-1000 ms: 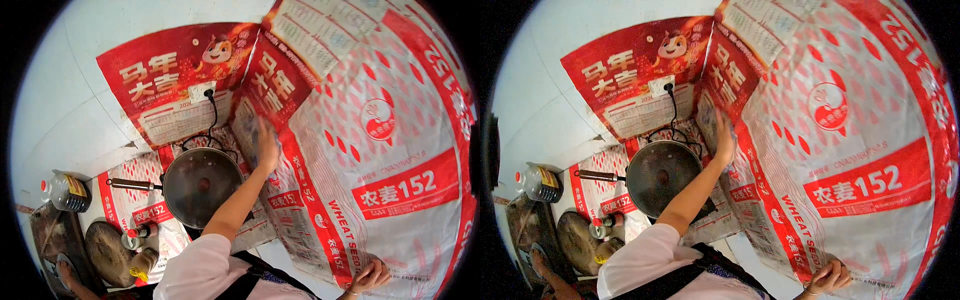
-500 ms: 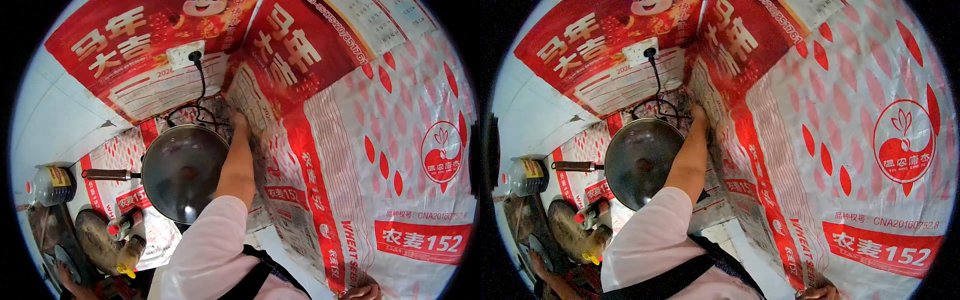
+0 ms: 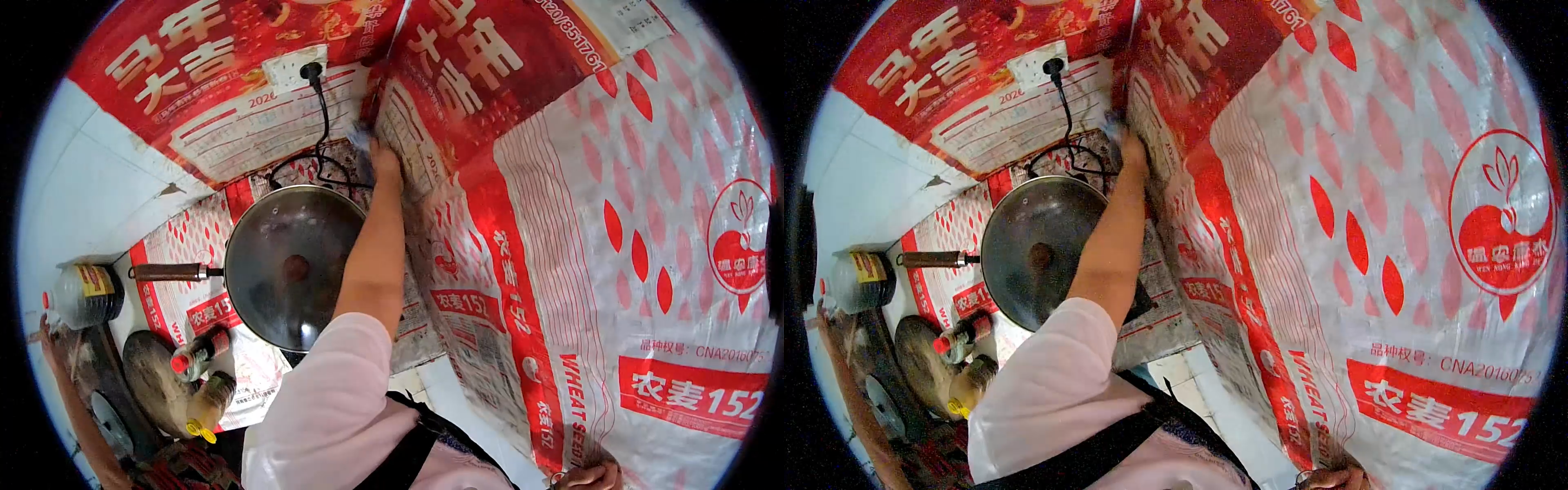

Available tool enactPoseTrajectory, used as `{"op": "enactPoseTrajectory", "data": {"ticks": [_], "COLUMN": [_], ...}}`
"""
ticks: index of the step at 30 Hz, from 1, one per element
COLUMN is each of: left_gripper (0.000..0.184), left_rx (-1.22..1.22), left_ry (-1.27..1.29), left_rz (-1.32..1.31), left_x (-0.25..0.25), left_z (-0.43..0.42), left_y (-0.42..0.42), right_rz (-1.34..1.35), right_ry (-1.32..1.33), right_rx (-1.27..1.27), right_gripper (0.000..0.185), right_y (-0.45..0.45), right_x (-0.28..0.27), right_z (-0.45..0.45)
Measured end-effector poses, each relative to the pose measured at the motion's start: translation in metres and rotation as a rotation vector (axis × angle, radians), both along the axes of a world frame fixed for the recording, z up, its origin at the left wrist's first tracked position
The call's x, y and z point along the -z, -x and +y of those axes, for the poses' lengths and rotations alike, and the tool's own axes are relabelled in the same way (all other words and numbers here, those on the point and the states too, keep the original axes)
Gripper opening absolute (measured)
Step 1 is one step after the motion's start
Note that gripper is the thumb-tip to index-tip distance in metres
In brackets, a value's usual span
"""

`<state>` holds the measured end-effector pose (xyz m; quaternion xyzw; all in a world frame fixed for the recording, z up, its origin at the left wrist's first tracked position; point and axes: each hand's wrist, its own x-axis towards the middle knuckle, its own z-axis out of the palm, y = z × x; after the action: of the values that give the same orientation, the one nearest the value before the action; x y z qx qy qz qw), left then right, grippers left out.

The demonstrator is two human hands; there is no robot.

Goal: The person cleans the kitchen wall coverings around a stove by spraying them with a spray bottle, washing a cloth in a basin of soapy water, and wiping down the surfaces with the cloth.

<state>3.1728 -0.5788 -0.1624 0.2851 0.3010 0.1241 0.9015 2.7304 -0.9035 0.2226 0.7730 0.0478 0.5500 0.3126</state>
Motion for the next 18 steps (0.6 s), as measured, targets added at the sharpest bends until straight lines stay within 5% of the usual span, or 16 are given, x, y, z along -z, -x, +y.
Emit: {"op": "enactPoseTrajectory", "data": {"ticks": [2,4,6,10,12,16,18], "left_gripper": [0.060,0.058,0.042,0.041,0.043,0.047,0.049], "left_rx": [0.071,0.051,-0.054,0.025,-0.216,0.061,0.210], "left_ry": [0.083,0.296,0.711,0.180,-0.349,-0.381,-0.203], "left_rz": [0.078,0.211,-0.291,-0.005,0.074,-0.187,-0.281], "left_x": [0.008,0.089,0.147,0.025,-0.115,-0.203,-0.218], "left_z": [-0.022,-0.034,-0.075,-0.077,-0.083,-0.101,-0.110], "left_y": [0.023,0.008,-0.014,0.074,0.170,0.314,0.370], "right_rz": [0.001,0.025,0.121,0.281,0.358,0.447,0.779], "right_ry": [-0.015,-0.050,-0.068,-0.150,-0.225,-0.715,-0.760], "right_rx": [-0.013,-0.038,-0.061,-0.134,-0.154,-0.692,-0.623], "right_gripper": [0.043,0.044,0.035,0.023,0.019,0.016,0.031], "right_y": [0.000,0.001,0.016,0.026,0.027,0.037,0.033], "right_x": [0.000,0.000,0.002,0.002,-0.009,0.017,0.028], "right_z": [0.002,0.003,-0.009,-0.024,-0.005,-0.008,0.030]}}
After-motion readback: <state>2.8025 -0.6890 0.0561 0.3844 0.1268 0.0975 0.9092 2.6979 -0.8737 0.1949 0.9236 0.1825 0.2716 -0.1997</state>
